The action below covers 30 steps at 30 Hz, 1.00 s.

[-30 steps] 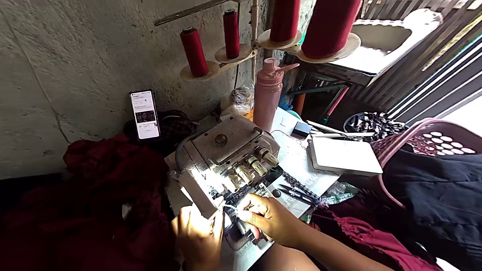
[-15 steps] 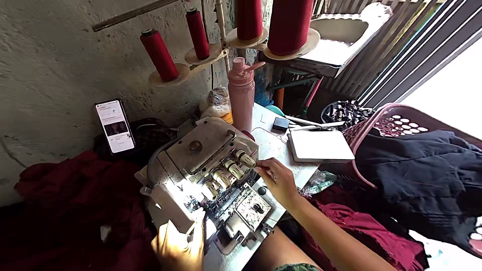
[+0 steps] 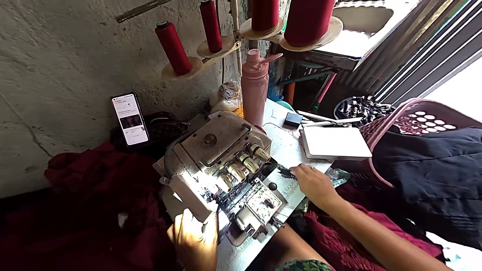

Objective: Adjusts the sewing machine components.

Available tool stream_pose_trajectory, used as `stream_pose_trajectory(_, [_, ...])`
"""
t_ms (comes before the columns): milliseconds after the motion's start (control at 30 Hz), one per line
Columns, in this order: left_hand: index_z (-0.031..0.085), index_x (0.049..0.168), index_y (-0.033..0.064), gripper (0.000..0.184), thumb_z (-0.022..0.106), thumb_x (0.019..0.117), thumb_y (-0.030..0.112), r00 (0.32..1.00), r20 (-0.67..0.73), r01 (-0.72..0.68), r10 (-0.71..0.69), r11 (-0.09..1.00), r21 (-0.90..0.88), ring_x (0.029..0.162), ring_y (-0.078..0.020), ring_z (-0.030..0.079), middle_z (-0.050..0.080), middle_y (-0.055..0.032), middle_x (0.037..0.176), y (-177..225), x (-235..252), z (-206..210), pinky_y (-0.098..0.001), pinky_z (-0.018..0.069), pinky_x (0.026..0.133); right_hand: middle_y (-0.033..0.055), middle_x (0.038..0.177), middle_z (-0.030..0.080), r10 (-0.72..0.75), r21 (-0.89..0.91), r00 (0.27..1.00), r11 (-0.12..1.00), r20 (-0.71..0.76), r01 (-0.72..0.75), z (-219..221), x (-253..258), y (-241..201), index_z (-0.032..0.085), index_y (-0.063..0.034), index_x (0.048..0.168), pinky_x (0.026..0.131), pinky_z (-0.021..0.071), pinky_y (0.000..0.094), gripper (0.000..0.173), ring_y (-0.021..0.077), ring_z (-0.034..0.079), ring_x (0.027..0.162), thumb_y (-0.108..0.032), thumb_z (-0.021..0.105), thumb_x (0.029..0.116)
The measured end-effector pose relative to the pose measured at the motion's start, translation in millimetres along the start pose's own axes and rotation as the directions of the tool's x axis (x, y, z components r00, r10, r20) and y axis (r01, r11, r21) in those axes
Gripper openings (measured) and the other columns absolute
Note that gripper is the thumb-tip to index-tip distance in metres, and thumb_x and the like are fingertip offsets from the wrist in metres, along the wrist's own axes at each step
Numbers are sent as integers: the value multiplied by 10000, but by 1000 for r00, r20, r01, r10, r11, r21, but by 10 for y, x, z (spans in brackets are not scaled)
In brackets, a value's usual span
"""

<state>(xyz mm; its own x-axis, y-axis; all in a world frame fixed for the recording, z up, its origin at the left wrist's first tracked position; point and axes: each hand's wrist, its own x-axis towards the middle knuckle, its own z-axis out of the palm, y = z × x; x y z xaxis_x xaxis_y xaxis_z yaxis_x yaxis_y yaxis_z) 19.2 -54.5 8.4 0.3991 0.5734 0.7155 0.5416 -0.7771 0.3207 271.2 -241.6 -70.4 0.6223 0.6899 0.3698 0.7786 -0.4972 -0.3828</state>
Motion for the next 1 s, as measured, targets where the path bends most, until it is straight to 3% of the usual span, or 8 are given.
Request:
stream_pose_trajectory(100, [777,750,86,307,674,861,353,1000,1,-14,14,1000,1,723,-201,599,697,-66,751,-18,31,-7,-421,401,775,255,1020,689,25,195,995,980,97,-44,-446,190,-323,648,68,1149,684,556,604,257,436,711,839,-48,443,1046])
stream_pose_trajectory(233, [778,764,88,293,667,855,343,1000,-1,-4,4,1000,-6,734,-211,618,694,-72,757,-6,13,-7,-424,418,762,152,1086,710,-151,354,963,933,224,64,-505,97,-1162,631,-56,1300,647,580,531,340,328,723,824,-236,547,1025])
stream_pose_trajectory(367, [788,775,106,296,657,854,359,1000,-7,8,-8,1000,3,736,-214,633,703,-69,774,-3,33,-2,-434,438,755,155,1078,720,-210,230,961,959,182,166,-153,122,-1487,681,-60,1198,625,582,498,285,350,732,839,-209,617,965])
stream_pose_trajectory(533, [779,763,101,298,660,846,361,1000,4,7,-7,1000,27,736,-205,622,692,-44,763,5,14,5,-424,429,749,130,968,744,-215,240,968,954,126,181,-33,133,-1455,711,-59,1092,596,582,490,207,320,743,771,-160,597,952])
stream_pose_trajectory(633, [750,748,48,313,636,862,317,999,-33,-12,12,1000,-12,744,-214,628,686,-76,737,35,-2,12,-393,437,772,126,1027,737,-261,331,954,922,151,200,-123,28,-1317,686,-70,1185,613,576,503,278,314,735,790,-229,595,976])
stream_pose_trajectory(733, [665,832,35,254,580,976,226,997,64,-22,49,929,-368,873,-102,662,699,-74,843,230,-81,-34,-220,523,844,90,934,737,-353,375,936,866,-12,331,-112,-258,-1108,694,-88,1164,548,570,446,410,248,716,705,-398,661,898])
stream_pose_trajectory(833, [672,949,68,179,534,1023,154,953,192,-70,236,785,-615,930,-101,675,714,-48,919,513,-127,71,-232,539,877,48,724,672,-460,396,879,790,-123,468,-23,-598,-920,714,-123,922,510,505,383,198,209,646,599,-283,714,806])
stream_pose_trajectory(1000, [701,888,62,122,597,947,80,874,200,-197,444,698,-688,901,-164,659,729,-47,916,994,-11,211,-256,519,844,62,774,676,-539,253,820,780,-192,572,29,-646,-813,676,-127,845,717,507,365,171,222,653,749,-281,616,887])
